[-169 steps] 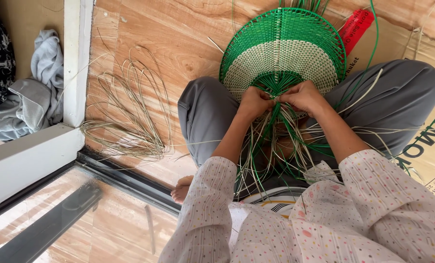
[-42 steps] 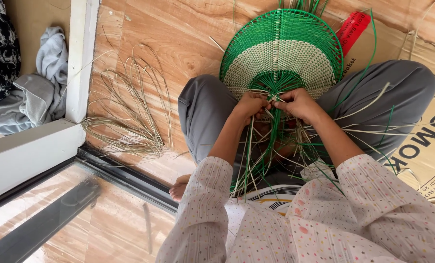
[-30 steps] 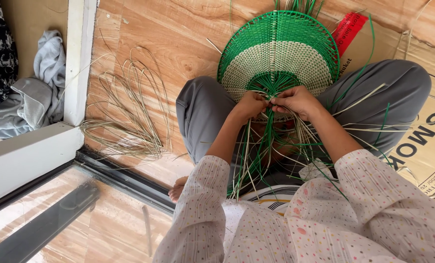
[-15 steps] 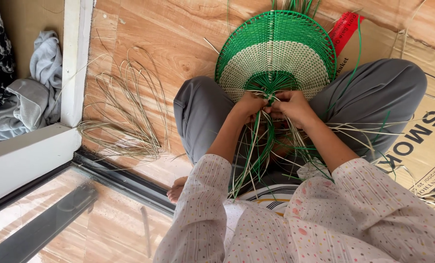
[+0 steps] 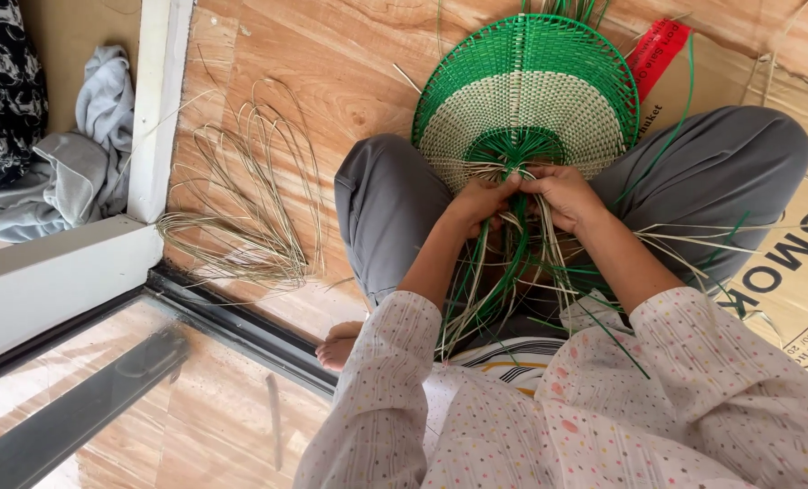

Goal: A person sits on the floor and weaves a decorative fan using green and natural fibers.

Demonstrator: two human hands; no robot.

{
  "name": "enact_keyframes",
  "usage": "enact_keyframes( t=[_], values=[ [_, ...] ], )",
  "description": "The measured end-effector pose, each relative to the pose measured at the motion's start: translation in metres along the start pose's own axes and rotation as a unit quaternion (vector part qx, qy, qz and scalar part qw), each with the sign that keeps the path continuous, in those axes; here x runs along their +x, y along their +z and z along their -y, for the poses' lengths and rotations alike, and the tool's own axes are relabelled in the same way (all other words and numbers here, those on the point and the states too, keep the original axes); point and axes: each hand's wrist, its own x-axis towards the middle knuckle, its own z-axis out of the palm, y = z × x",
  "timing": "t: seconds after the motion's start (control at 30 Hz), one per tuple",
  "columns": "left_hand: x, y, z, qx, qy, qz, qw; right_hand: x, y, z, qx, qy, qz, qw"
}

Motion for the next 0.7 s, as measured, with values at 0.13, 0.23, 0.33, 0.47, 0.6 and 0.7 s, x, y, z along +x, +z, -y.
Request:
enact_keyframes(
  t=[0.13, 0.23, 0.33, 0.47, 0.6, 0.7],
  values=[
    [-0.024, -0.005, -0.015, 0.026, -0.019, 0.037, 0.999, -0.014, 0.001, 0.013, 0.019, 0.026, 0.021, 0.999],
    [-0.044, 0.005, -0.026, 0.063, -0.034, 0.048, 0.996, -0.004, -0.009, 0.008, 0.014, 0.050, 0.030, 0.998],
    [-0.012, 0.005, 0.007, -0.051, -0.034, 0.049, 0.997, 0.067, -0.043, -0.041, -0.036, 0.027, 0.058, 0.997],
    [0.006, 0.012, 0.026, -0.314, -0.041, 0.039, 0.948, 0.004, -0.004, 0.022, -0.053, 0.123, -0.029, 0.991],
    [0.011, 0.012, 0.033, -0.316, 0.009, 0.009, 0.949, -0.043, 0.021, 0.064, -0.238, 0.076, -0.002, 0.968],
    [0.002, 0.003, 0.024, -0.181, 0.051, -0.034, 0.982, -0.025, 0.015, 0.047, -0.240, 0.045, -0.034, 0.969]
  ],
)
